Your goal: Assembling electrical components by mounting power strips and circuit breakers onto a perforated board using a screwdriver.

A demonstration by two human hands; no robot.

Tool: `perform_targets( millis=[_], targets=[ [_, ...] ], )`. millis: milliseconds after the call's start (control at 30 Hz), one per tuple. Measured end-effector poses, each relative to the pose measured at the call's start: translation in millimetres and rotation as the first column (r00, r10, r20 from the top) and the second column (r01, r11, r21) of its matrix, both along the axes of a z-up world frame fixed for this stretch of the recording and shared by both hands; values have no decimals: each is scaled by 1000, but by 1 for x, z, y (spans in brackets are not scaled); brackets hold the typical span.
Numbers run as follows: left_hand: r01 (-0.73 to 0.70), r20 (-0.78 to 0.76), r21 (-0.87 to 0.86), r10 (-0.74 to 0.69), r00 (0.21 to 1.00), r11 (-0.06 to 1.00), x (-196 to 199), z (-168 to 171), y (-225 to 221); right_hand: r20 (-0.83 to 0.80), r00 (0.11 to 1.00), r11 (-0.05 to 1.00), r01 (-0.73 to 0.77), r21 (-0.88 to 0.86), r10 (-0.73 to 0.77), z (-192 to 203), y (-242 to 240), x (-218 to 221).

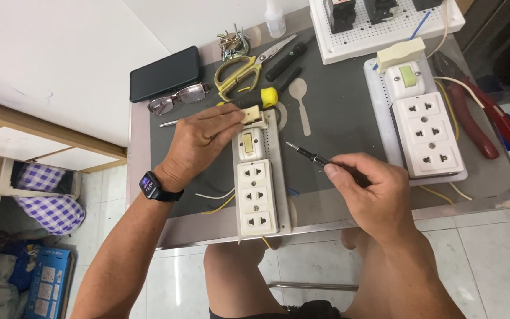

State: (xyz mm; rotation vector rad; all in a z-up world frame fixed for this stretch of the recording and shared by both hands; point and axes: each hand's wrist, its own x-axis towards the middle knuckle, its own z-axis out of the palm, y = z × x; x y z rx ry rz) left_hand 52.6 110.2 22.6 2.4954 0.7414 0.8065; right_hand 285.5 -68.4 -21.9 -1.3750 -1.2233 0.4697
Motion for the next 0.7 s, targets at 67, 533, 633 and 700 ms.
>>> perform_targets(
  millis=[67, 533, 633, 700],
  targets=[
    [8, 13, -21, -8, 1000, 1000, 1, -1, 0, 6, 1000, 1000, -1, 1, 1, 2, 1, 0],
    [60, 31, -63, -58, 998, 996, 6, 1, 1, -4, 1000, 1000, -10, 6, 10, 1, -1, 0],
    [47, 54, -76, -43, 998, 996, 6, 0, 0, -8, 1000, 1000, -21, 11, 21, 1, -1, 1],
    [48, 59, -81, -44, 997, 996, 7, -1, 1, -7, 1000, 1000, -26, 14, 26, 2, -1, 1]
  ],
)
